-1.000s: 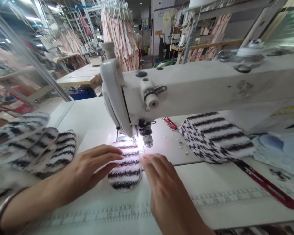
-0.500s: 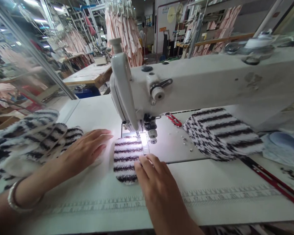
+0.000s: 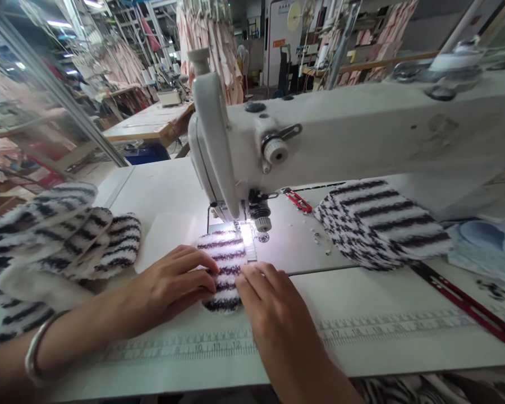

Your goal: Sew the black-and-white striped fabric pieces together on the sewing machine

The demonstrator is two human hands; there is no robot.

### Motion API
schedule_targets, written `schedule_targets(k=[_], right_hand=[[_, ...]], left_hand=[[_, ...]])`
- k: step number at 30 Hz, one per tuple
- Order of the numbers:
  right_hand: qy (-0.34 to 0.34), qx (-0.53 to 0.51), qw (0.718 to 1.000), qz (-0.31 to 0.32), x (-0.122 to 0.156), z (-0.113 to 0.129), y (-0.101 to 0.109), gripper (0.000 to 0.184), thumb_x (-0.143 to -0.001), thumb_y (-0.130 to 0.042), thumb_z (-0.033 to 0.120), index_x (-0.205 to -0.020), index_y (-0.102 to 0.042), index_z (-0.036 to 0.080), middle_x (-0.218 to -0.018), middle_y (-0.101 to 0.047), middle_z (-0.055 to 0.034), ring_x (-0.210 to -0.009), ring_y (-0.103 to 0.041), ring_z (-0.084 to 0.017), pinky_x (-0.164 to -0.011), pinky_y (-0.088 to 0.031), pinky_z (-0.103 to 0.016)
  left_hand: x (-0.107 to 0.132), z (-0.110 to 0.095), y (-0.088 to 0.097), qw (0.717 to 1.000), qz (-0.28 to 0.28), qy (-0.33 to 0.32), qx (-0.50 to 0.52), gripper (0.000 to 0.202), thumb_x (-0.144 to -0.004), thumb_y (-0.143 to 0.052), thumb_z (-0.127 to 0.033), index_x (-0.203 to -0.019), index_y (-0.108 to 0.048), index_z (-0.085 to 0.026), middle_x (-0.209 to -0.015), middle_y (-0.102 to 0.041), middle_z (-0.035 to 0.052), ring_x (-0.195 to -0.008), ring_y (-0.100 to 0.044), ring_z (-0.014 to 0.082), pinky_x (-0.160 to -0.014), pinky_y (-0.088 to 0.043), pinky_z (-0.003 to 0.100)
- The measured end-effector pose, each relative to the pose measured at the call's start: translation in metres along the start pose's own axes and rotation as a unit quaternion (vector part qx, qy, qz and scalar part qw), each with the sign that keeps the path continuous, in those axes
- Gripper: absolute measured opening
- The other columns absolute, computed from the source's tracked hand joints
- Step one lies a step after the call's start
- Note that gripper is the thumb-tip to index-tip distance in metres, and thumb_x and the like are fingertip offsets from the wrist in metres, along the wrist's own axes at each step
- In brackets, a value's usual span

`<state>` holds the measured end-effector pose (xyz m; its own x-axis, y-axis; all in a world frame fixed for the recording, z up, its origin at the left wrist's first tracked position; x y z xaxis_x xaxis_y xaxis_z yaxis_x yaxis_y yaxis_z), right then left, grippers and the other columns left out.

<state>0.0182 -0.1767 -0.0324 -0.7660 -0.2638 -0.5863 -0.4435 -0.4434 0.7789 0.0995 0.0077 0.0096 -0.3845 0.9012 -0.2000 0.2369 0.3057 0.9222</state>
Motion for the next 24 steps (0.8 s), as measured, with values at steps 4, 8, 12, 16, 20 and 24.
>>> schedule_targets(k=[4,8,12,16,20,24], right_hand=[[0.016,0.107,0.994,-0.008,0.018,0.017,0.002,0.035,-0.087,-0.041,0.002,-0.117,-0.060,0.006,-0.116,-0.062,-0.0132,-0.111,-0.051,-0.026,-0.088,-0.042,-0.037],[-0.011,0.149,0.988,0.027,0.037,0.035,-0.003,0.043,-0.089,-0.029,0.002,-0.117,-0.061,0.012,-0.120,-0.062,-0.0111,-0.110,-0.053,-0.026,-0.082,-0.040,-0.037],[-0.032,0.152,0.988,0.022,0.042,0.039,-0.014,0.043,-0.091,-0.026,0.006,-0.115,-0.062,0.012,-0.118,-0.063,-0.0115,-0.109,-0.054,-0.025,-0.079,-0.040,-0.035],[-0.030,0.150,0.988,0.000,0.034,0.032,-0.022,0.043,-0.089,-0.028,0.004,-0.114,-0.062,0.011,-0.117,-0.064,-0.0121,-0.108,-0.055,-0.025,-0.079,-0.040,-0.034],[-0.042,0.148,0.988,-0.005,0.021,0.027,-0.026,0.043,-0.088,-0.030,0.004,-0.115,-0.062,0.011,-0.117,-0.064,-0.0118,-0.110,-0.054,-0.026,-0.080,-0.039,-0.034],[-0.052,0.159,0.986,0.012,0.009,0.022,-0.027,0.047,-0.085,-0.028,-0.001,-0.114,-0.063,0.012,-0.118,-0.063,-0.0104,-0.112,-0.053,-0.024,-0.084,-0.038,-0.035]], left_hand=[[-0.006,-0.003,0.002,0.999,0.004,-0.029,0.015,0.017,-0.095,-0.046,-0.017,-0.100,-0.061,-0.012,-0.106,-0.062,0.0081,-0.100,-0.057,0.0159,-0.089,-0.049,0.031],[-0.009,-0.002,-0.001,0.997,0.044,-0.054,0.014,0.019,-0.096,-0.043,-0.016,-0.103,-0.061,-0.012,-0.112,-0.062,0.0077,-0.105,-0.057,0.0158,-0.094,-0.048,0.029],[-0.010,0.004,-0.003,0.997,0.061,-0.047,0.020,0.020,-0.096,-0.043,-0.019,-0.103,-0.061,-0.013,-0.115,-0.061,0.0071,-0.105,-0.057,0.0155,-0.096,-0.047,0.030],[-0.015,0.014,-0.001,0.997,0.055,-0.040,0.032,0.020,-0.096,-0.044,-0.020,-0.101,-0.061,-0.014,-0.112,-0.063,0.0085,-0.102,-0.059,0.0167,-0.092,-0.050,0.031],[-0.020,0.026,-0.001,0.998,0.032,-0.042,0.031,0.017,-0.095,-0.046,-0.018,-0.100,-0.061,-0.013,-0.110,-0.063,0.0099,-0.102,-0.059,0.0170,-0.091,-0.050,0.031],[-0.024,0.039,-0.002,0.998,0.014,-0.043,0.032,0.016,-0.095,-0.045,-0.017,-0.100,-0.059,-0.014,-0.111,-0.063,0.0099,-0.103,-0.060,0.0168,-0.093,-0.049,0.031]])
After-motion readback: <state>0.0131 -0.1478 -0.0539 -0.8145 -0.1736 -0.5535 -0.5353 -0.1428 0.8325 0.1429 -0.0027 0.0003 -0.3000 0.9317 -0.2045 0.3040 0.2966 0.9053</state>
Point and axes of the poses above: each hand's wrist, its own x-axis away from the middle knuckle, its own y-axis out of the back of the hand, z = x × y, the point moved 1 cm from there along -x, towards the middle knuckle
